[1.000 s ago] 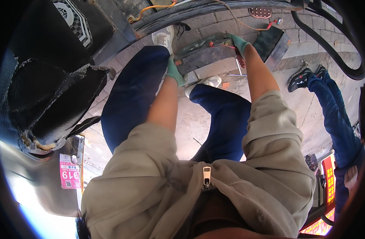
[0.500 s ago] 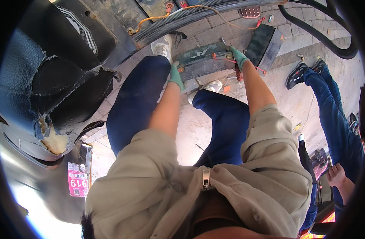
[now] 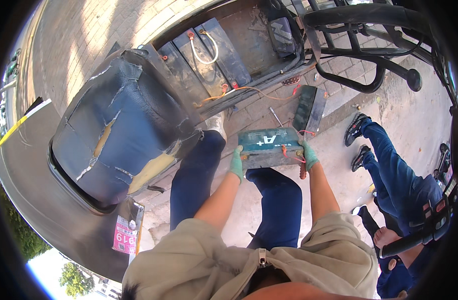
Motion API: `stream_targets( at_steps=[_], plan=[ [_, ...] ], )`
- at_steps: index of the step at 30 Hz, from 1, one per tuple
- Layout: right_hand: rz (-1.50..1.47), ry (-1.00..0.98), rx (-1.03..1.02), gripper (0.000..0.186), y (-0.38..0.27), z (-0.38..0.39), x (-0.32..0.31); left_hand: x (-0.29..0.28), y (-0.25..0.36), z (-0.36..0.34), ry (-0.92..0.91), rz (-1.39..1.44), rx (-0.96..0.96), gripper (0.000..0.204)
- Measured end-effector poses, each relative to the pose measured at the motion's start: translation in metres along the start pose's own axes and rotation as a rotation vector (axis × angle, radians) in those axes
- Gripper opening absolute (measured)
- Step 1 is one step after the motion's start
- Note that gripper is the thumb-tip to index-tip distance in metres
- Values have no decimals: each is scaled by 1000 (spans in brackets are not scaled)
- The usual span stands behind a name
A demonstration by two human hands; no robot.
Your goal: The person removes the seat of an electric scooter, then uses a screwdriver and pliers to adjust and tighten wires connected to the battery. The person works on the wiring and battery terminals throughout the clip.
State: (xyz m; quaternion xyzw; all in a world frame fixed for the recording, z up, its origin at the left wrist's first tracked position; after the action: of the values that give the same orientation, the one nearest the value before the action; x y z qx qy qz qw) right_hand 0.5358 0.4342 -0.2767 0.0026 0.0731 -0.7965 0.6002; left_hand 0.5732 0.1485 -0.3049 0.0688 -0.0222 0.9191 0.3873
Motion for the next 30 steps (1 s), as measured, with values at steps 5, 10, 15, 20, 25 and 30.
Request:
stream_targets(
  at_steps=[5, 10, 15, 20, 25, 30],
  plan=[
    [-182, -9, 6, 62, 12, 97, -2, 24, 33, 77, -52, -281, 137, 47],
    [-461, 36, -15, 59, 31, 181, 9, 55, 81, 159, 47, -766, 112, 57],
    [-701, 21, -115, 55, 26, 268, 38, 120, 146, 247, -160, -1096, 151, 81],
    [-842, 48, -158, 56, 0, 297, 74, 187, 212, 288, -207, -1391, 179, 76],
    [-912, -6, -138, 62, -52, 267, 108, 253, 277, 272, -213, -1366, 237, 75],
    [-1042, -79, -221, 54, -127, 209, 147, 302, 335, 231, -102, -1272, 227, 68]
  ],
)
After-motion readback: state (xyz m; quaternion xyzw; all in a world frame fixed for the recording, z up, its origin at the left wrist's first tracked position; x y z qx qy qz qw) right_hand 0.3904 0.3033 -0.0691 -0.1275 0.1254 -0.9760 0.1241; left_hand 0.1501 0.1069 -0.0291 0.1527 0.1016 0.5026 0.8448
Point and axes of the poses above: each hand's wrist, its own z-axis away from the middle knuckle, its own x-axis out of the palm, y = z × x, the point moved 3 cm from there along -z, towards the middle knuckle
